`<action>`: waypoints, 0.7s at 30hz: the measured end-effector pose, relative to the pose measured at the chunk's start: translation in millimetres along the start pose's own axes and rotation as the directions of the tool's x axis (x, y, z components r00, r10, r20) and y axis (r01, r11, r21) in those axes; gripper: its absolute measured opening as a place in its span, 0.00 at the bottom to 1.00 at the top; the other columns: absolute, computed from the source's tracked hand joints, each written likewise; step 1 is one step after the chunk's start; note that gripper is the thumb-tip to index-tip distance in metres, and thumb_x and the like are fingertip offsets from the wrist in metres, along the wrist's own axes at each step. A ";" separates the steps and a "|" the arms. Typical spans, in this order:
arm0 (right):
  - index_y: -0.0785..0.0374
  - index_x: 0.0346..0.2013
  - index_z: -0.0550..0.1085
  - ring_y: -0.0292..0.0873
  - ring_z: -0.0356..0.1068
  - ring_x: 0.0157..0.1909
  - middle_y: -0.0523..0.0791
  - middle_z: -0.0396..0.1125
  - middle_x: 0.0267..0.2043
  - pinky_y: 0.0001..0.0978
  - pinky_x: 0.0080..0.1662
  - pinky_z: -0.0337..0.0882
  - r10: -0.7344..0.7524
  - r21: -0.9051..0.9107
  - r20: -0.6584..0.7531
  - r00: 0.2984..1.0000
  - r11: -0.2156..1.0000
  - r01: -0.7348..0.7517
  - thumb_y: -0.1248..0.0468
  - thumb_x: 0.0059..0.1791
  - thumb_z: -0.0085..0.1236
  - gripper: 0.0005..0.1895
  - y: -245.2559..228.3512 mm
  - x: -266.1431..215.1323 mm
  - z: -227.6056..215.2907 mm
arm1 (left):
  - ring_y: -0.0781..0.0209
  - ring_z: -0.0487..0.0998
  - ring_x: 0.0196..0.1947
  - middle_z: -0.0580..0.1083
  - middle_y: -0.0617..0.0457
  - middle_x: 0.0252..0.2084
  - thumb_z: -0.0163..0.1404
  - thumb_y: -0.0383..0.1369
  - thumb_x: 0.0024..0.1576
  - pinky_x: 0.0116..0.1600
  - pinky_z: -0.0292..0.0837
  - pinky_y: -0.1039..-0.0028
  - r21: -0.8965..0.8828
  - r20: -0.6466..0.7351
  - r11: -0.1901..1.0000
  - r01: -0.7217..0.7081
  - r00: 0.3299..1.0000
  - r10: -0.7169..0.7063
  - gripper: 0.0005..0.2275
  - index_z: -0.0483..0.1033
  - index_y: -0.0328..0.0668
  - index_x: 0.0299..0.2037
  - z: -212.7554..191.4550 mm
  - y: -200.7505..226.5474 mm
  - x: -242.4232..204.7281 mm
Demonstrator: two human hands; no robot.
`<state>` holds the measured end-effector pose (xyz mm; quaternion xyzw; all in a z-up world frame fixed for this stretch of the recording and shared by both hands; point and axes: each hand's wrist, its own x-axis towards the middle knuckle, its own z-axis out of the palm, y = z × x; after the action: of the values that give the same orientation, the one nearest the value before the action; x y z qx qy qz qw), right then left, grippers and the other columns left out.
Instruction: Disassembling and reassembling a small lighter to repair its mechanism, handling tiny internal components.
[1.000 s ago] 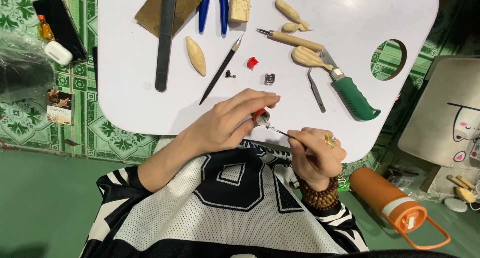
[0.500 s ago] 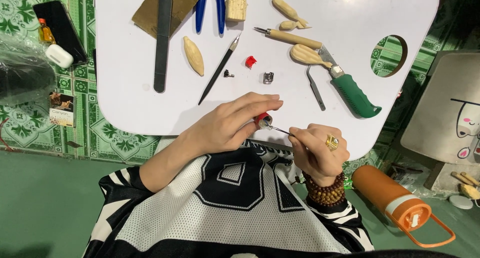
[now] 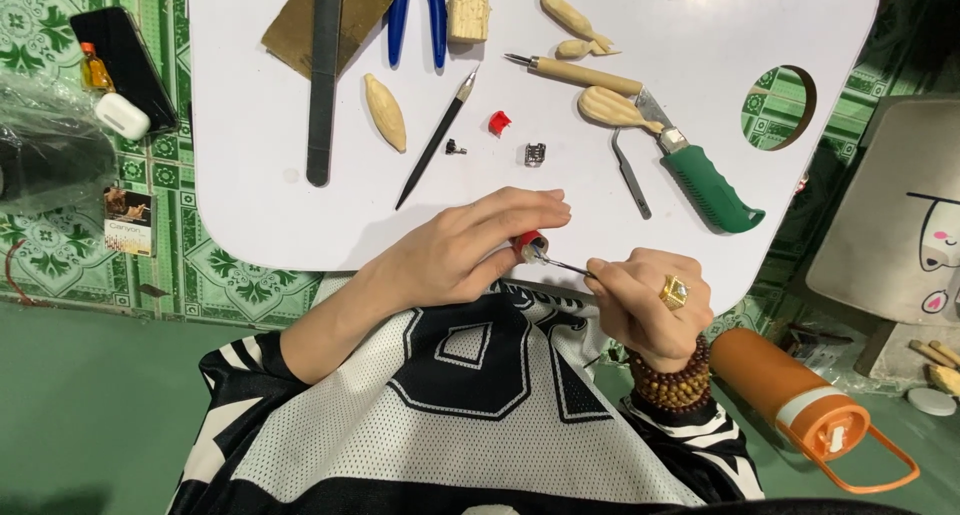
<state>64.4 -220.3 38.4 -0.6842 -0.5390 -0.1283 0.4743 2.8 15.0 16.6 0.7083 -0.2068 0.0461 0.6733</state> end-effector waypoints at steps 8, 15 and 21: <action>0.81 0.42 0.75 0.36 0.58 0.14 0.47 0.63 0.19 0.28 0.18 0.61 -0.008 -0.011 0.188 0.982 1.000 0.010 0.81 0.47 0.50 0.10 -9.4 21.4 -15.1 | 0.38 0.73 0.63 0.71 0.39 0.60 0.45 0.25 0.65 0.61 0.75 0.55 0.041 0.003 0.999 -0.013 1.000 0.013 0.13 0.69 0.33 0.60 1.9 0.7 0.9; 0.79 0.36 0.79 0.41 0.55 0.17 0.50 0.64 0.23 0.30 0.21 0.59 -0.061 -0.225 0.134 0.989 0.970 0.091 0.81 0.48 0.54 0.07 -17.7 20.2 -12.9 | 0.39 0.73 0.64 0.71 0.40 0.60 0.45 0.26 0.66 0.61 0.75 0.56 0.104 -0.011 0.994 -0.026 1.000 0.027 0.12 0.70 0.34 0.58 4.2 -3.3 -0.1; 0.80 0.38 0.79 0.41 0.60 0.18 0.50 0.66 0.23 0.31 0.22 0.63 -0.038 -0.171 0.146 0.989 0.983 0.063 0.80 0.47 0.54 0.08 -12.5 9.9 -11.5 | 0.39 0.75 0.62 0.72 0.39 0.58 0.45 0.27 0.66 0.60 0.76 0.55 0.104 -0.015 0.994 -0.018 1.000 0.019 0.12 0.70 0.34 0.58 3.5 0.8 4.2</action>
<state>61.4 -223.6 57.6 -0.7166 -0.5754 -0.1383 0.3691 5.6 10.6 18.5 0.7400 -0.2053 0.0688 0.6368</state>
